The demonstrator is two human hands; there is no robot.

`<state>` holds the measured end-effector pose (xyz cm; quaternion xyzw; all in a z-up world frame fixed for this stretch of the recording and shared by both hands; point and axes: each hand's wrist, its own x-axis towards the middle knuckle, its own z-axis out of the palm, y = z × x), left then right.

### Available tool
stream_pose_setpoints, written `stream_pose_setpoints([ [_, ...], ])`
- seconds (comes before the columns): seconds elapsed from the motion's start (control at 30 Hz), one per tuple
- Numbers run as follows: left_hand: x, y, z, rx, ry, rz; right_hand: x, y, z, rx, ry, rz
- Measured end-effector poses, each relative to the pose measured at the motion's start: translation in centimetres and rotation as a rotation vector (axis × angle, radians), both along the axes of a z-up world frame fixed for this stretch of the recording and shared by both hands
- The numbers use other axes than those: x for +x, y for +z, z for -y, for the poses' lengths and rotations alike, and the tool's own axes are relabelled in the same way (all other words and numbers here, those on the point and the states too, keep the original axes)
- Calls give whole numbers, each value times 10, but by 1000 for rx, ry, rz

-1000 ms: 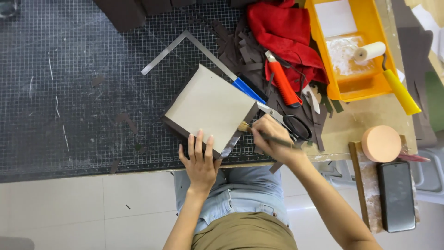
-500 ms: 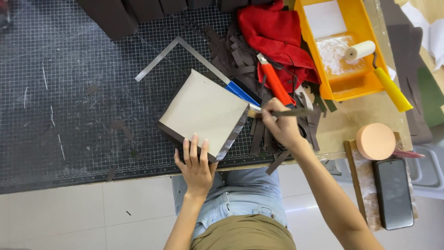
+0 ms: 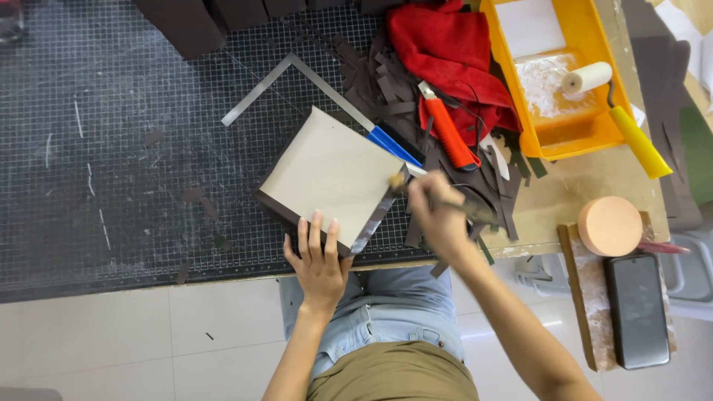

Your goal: Applying glue to material and smoothing it onto a box frame as part of a handcrafting task.

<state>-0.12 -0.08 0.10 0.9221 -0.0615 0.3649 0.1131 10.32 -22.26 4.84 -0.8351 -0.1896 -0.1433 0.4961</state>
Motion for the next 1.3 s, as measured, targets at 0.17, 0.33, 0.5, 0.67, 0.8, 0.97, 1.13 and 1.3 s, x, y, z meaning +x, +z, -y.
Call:
stream_pose_setpoints([
  [0.17, 1, -2, -2, 10, 5, 10, -61, 14, -33, 33, 168, -141],
  [0.33, -1, 0, -3, 38, -7, -7, -62, 47, -39, 138, 324, -1],
  [0.5, 0, 6, -2, 21, -13, -15, -62, 37, -33, -25, 527, 217],
  [0.67, -1, 5, -1, 21, -6, -21, -60, 31, -40, -85, 578, 371],
  [0.8, -1, -1, -2, 14, 2, -23, -59, 66, -54, -22, 639, 404],
  [0.97, -1, 1, -2, 19, 10, -18, -59, 57, -52, -7, 641, 430],
  [1.13, -1, 4, 0, 33, 22, -14, -52, 3, -26, 124, 515, 253],
  [1.3, 0, 3, -1, 35, 16, -14, -67, 50, -42, 80, 232, 90],
])
